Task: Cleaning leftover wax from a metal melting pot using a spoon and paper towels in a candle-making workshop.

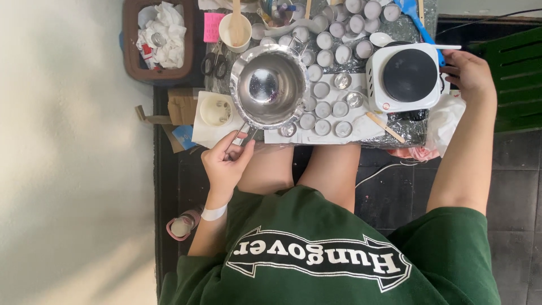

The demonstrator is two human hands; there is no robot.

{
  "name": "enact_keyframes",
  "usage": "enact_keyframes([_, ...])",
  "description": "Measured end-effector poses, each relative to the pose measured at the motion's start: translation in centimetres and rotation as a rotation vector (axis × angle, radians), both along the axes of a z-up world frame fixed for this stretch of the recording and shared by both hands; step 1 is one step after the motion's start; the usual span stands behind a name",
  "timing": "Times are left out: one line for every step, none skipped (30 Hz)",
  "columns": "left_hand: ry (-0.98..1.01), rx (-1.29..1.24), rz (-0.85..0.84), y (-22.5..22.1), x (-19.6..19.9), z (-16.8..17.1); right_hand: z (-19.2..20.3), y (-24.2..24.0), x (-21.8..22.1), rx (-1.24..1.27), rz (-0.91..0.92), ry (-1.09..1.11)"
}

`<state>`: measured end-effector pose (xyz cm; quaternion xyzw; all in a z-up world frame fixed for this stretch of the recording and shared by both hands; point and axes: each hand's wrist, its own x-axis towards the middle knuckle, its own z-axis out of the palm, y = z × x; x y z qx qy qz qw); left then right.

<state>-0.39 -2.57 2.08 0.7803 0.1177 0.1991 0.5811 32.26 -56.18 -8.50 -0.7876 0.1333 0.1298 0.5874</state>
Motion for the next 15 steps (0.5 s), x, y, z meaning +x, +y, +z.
enact_keyframes([-0.001, 0.001, -0.002, 0.2, -0.1, -0.1, 0.1, 0.0, 0.0, 0.001, -0.002, -0.001])
enact_keyframes([-0.006, 0.008, -0.001, 0.4, -0.1, -0.2, 0.3, 0.0, 0.0, -0.023, 0.020, -0.011])
enact_keyframes([-0.009, 0.014, 0.001, 0.5, -0.3, -0.4, 0.3, 0.1, 0.0, -0.046, 0.043, -0.020])
enact_keyframes([-0.009, 0.015, 0.001, 0.7, -0.4, -0.3, 0.2, 0.0, -0.1, -0.046, 0.043, -0.020])
enact_keyframes([-0.014, 0.012, 0.013, 0.8, -0.4, -0.3, 0.1, 0.1, -0.1, -0.048, 0.040, -0.026])
enact_keyframes([-0.019, 0.009, 0.025, 1.0, -0.5, -0.2, 0.1, 0.2, -0.1, -0.050, 0.038, -0.033])
enact_keyframes([-0.021, 0.009, 0.029, 1.1, -0.5, 0.0, -0.1, 0.2, 0.0, -0.050, 0.043, -0.035])
enact_keyframes([-0.008, 0.012, 0.029, 1.3, -0.5, 0.3, -0.2, 0.2, 0.0, -0.036, 0.032, -0.020])
enact_keyframes([0.006, 0.015, 0.031, 1.4, -0.5, 0.5, -0.4, 0.2, 0.1, -0.023, 0.023, -0.004])
enact_keyframes([0.005, 0.015, 0.037, 1.5, -0.6, 0.7, -1.0, -0.1, 0.5, -0.022, 0.030, -0.005])
enact_keyframes([-0.014, 0.032, 0.034, 1.5, -0.6, 0.9, -1.5, -0.6, 0.8, -0.040, 0.016, -0.001])
enact_keyframes([-0.034, 0.049, 0.031, 1.5, -0.7, 1.0, -2.1, -1.0, 1.1, -0.059, 0.003, 0.002])
enact_keyframes([-0.034, 0.048, 0.036, 1.6, -0.7, 1.1, -2.0, -0.9, 1.1, -0.059, 0.008, 0.003])
enact_keyframes([-0.013, 0.050, 0.027, 1.6, -0.8, 1.2, -1.9, -0.8, 1.2, -0.048, -0.006, -0.002])
enact_keyframes([0.008, 0.053, 0.017, 1.7, -0.9, 1.4, -1.9, -0.7, 1.2, -0.036, -0.022, -0.008])
